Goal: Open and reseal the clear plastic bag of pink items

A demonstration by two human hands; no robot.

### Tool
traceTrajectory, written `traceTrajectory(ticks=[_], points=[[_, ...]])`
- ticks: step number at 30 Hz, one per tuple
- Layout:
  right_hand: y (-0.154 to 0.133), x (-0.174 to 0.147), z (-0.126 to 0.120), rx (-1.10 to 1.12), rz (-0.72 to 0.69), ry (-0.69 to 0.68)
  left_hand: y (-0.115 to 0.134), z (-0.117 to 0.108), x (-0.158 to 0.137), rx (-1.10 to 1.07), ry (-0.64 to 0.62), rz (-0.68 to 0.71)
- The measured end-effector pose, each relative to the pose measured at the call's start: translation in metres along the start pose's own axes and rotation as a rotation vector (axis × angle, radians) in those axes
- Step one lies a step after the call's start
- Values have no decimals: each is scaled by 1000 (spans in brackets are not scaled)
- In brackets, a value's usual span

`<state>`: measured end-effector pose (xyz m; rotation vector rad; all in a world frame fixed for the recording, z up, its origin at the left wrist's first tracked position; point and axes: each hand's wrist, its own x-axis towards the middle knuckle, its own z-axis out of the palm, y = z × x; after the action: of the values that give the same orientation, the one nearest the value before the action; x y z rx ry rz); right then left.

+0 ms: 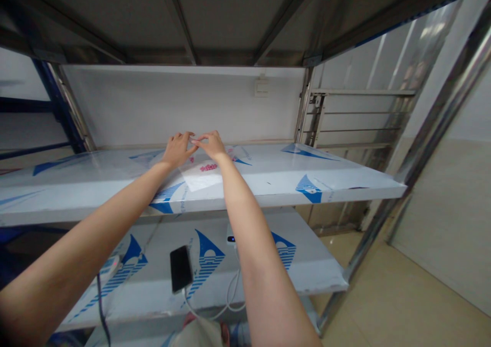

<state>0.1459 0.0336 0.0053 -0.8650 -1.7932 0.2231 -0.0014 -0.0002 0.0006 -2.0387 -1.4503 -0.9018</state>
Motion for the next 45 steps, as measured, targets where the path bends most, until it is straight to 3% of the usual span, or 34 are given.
traceTrajectory(ticks=[6, 9, 19, 24, 36, 45], points=[[-5, 0, -2, 222, 110, -104, -6, 8, 2, -76, 9, 1], [-3, 3, -3, 280, 118, -24, -6, 9, 4, -162, 52, -41], [6, 12, 2, 369, 100, 55, -11, 9, 13, -419, 392, -117], [2, 8, -3, 366, 84, 77, -16, 9, 16, -463, 466, -120], [-2, 7, -9, 453, 186, 147, -5, -3, 11, -441, 412, -167], [-3, 8, -10, 485, 234, 128, -12, 6, 23, -861, 406, -266]])
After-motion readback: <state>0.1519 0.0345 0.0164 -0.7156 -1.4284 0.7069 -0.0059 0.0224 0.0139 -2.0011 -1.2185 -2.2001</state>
